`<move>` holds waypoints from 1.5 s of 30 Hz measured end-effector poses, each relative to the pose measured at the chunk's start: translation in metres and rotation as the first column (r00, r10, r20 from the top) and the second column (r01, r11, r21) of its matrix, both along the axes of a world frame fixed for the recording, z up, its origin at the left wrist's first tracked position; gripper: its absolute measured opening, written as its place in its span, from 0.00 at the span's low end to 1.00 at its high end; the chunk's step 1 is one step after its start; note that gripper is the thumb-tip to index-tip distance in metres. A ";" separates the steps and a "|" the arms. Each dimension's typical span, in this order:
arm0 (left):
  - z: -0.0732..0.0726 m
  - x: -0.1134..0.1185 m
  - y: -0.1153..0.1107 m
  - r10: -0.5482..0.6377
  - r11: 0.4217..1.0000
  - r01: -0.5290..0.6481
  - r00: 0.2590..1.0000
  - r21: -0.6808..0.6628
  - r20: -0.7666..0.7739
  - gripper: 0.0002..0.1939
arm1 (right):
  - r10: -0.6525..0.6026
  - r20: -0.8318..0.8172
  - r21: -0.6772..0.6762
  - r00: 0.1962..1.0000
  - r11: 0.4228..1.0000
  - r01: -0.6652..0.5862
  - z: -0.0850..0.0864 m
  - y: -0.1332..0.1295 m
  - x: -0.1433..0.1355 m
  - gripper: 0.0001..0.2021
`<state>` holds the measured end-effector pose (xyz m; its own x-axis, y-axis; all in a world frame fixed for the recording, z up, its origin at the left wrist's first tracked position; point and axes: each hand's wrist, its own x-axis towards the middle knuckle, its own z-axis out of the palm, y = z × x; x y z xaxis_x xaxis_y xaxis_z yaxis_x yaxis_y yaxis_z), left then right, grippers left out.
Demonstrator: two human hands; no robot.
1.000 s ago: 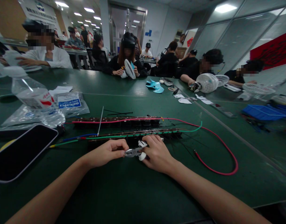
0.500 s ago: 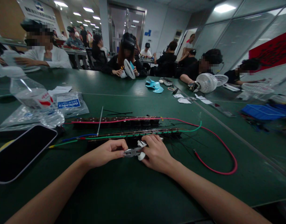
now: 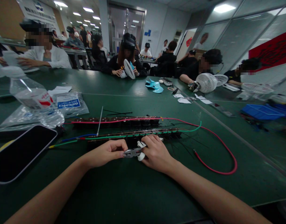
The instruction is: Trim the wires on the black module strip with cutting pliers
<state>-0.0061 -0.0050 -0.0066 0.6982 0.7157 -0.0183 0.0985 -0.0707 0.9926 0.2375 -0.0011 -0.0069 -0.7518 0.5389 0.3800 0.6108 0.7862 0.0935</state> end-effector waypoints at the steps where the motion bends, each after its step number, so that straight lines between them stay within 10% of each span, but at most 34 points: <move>1: 0.000 0.000 0.000 -0.002 1.000 0.002 1.000 0.000 0.002 0.10 | 0.004 -0.004 -0.004 1.000 1.000 -0.004 0.000 0.000 0.000 0.10; 45: 0.003 0.002 0.000 0.003 1.000 -0.003 1.000 0.005 -0.001 0.08 | 0.035 -0.041 0.098 0.999 0.995 -0.031 -0.004 -0.002 0.002 0.10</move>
<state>-0.0041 -0.0053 -0.0041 0.6958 0.7181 -0.0151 0.0995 -0.0756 0.9922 0.2396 -0.0035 -0.0107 -0.7506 0.4733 0.4611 0.5898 0.7944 0.1448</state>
